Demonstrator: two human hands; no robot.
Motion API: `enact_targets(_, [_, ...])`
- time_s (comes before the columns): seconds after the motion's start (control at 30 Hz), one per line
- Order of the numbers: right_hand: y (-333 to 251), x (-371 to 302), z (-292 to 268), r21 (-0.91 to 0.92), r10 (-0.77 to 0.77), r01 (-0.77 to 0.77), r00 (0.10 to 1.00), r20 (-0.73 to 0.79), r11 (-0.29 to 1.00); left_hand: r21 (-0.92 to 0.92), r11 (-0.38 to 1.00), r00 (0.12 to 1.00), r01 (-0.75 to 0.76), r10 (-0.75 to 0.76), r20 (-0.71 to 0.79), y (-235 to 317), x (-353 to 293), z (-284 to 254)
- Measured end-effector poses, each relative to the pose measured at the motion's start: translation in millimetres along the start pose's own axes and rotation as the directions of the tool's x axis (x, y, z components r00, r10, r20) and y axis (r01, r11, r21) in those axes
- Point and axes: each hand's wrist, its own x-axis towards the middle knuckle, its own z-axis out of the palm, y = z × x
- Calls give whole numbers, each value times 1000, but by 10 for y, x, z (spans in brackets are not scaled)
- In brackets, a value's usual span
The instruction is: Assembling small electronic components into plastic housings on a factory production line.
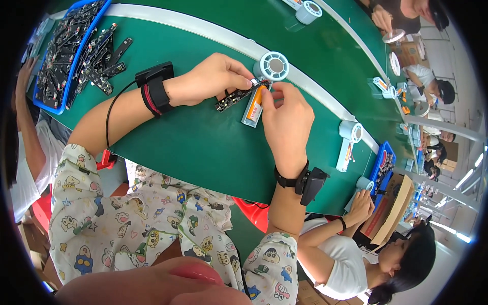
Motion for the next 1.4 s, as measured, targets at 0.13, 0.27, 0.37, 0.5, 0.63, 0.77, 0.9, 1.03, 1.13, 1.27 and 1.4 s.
enact_targets(0.13, [71,34,102,-12,-1,1,999,-49,1000,71,997,1000,-15,16,-6,-19,26,0])
enact_targets(0.27, [38,37,115,-38,-73,71,995,-70,997,114,990,997,-78,80,-16,-46,50,-9])
enact_targets(0.37, [22,-3,74,-139,-176,171,984,-24,975,120,990,997,-80,82,-10,-39,34,-5])
enact_targets(0.5, [25,-9,78,-139,-174,175,985,20,975,144,983,993,-116,115,11,-37,47,-7])
enact_targets(0.63, [-8,-17,20,-83,-116,126,987,111,989,153,978,990,-143,144,4,-70,46,-15])
enact_targets(0.77, [-61,-40,-21,-81,-62,80,975,212,993,116,993,998,-8,1,56,65,-55,-74])
enact_targets(0.9, [48,-3,-126,7,-65,66,957,281,998,-27,998,991,57,-53,124,38,-27,-29])
enact_targets(1.03, [29,87,-307,283,207,-323,905,373,903,-308,950,997,51,-31,67,-46,-28,187])
enact_targets(1.13, [95,135,-238,281,217,-349,886,409,894,-332,943,999,-26,15,-38,-109,25,402])
enact_targets(1.27, [144,216,-179,319,214,-380,867,450,868,-267,962,990,-63,27,-137,-129,45,417])
enact_targets(1.4, [222,202,-129,392,205,-421,851,484,818,-179,980,988,-88,63,-140,-99,25,445])
